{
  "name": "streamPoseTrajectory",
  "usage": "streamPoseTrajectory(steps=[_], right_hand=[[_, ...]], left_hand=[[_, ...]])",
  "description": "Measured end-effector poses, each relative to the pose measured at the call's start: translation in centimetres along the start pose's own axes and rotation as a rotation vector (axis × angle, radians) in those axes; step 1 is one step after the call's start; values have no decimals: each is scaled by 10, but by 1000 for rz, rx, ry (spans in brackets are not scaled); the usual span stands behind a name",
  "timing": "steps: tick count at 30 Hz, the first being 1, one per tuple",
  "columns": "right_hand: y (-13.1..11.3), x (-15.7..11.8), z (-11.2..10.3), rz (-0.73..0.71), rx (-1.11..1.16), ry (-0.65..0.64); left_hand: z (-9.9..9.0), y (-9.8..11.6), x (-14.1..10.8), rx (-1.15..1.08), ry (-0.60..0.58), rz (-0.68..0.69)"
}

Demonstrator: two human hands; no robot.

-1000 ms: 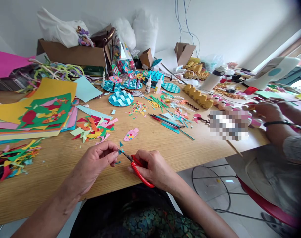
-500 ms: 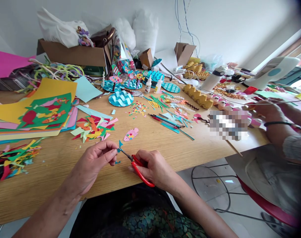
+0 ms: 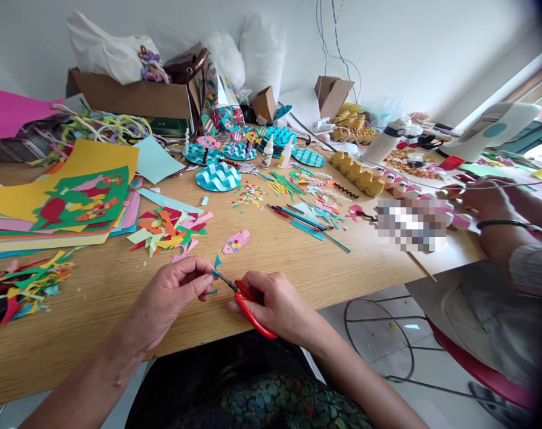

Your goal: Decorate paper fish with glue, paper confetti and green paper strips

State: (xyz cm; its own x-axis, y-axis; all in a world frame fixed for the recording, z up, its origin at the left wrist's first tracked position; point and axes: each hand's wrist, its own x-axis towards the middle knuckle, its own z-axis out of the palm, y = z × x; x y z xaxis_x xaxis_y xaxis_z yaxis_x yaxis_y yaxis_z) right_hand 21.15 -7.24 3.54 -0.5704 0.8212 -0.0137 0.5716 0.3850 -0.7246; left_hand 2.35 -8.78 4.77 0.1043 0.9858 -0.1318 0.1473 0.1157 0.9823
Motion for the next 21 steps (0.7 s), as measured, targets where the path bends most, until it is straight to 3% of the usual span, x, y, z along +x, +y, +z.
streamPoseTrajectory(steps=[21], right_hand=[[-1,-2,-2,20,15,-26]], left_hand=[[-10,-7,-3,64,-47,-7]])
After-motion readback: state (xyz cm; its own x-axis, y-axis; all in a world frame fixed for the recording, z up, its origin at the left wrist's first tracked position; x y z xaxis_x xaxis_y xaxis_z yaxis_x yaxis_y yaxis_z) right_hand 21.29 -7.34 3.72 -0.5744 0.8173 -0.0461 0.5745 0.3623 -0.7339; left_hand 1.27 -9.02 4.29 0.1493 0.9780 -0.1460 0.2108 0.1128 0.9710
